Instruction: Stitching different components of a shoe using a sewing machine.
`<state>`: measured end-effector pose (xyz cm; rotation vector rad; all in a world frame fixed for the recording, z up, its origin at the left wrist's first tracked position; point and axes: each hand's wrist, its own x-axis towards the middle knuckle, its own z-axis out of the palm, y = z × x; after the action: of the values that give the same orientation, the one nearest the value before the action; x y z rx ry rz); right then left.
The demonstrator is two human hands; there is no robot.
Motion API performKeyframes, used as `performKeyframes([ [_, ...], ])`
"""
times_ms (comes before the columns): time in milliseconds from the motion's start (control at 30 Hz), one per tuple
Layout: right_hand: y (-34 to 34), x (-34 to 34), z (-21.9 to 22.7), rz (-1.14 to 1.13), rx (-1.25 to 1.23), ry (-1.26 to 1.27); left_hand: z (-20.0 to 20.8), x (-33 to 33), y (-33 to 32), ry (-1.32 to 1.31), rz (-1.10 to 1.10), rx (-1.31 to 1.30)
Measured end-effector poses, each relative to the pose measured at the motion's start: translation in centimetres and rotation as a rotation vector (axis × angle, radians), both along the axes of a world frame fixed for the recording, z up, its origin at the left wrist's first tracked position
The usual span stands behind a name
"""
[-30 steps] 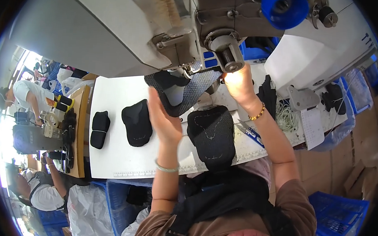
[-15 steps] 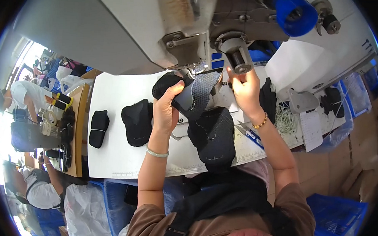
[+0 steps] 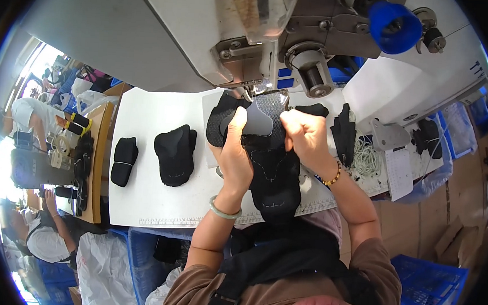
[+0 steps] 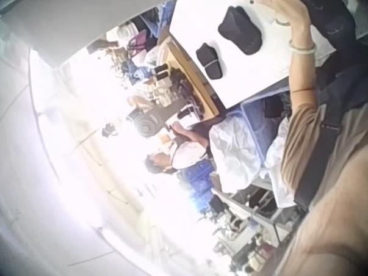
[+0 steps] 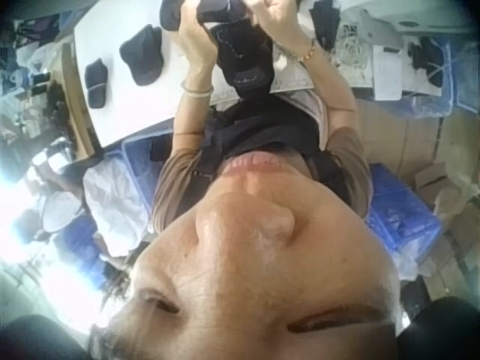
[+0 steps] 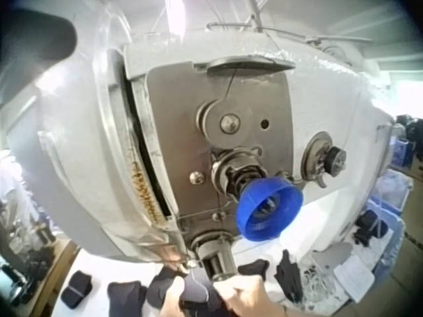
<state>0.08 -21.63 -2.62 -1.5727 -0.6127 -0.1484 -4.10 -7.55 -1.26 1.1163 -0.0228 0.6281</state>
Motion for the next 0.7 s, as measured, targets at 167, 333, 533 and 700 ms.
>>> performKeyframes([
  [167, 0.8, -1.7, 0.9, 0.158, 0.118, 0.275, -1.4, -1.2, 3.9, -0.106, 0.394, 0.491],
  [333, 0.6, -2.0, 1.6, 0.217, 0.186, 0.413, 1.3, -2.2, 5.4, -0.363, 0.487, 1.576],
  [533, 0.8, -2.1, 1.3, 0.247, 0.265, 0.479, 0.6, -0.6, 5.6, -0.435, 0.469, 1.513],
  [700, 0.6, -2.0, 1.3, 0.265, 0.246, 0.458, 1.1, -0.4, 5.5, -0.524, 0.509, 1.633],
])
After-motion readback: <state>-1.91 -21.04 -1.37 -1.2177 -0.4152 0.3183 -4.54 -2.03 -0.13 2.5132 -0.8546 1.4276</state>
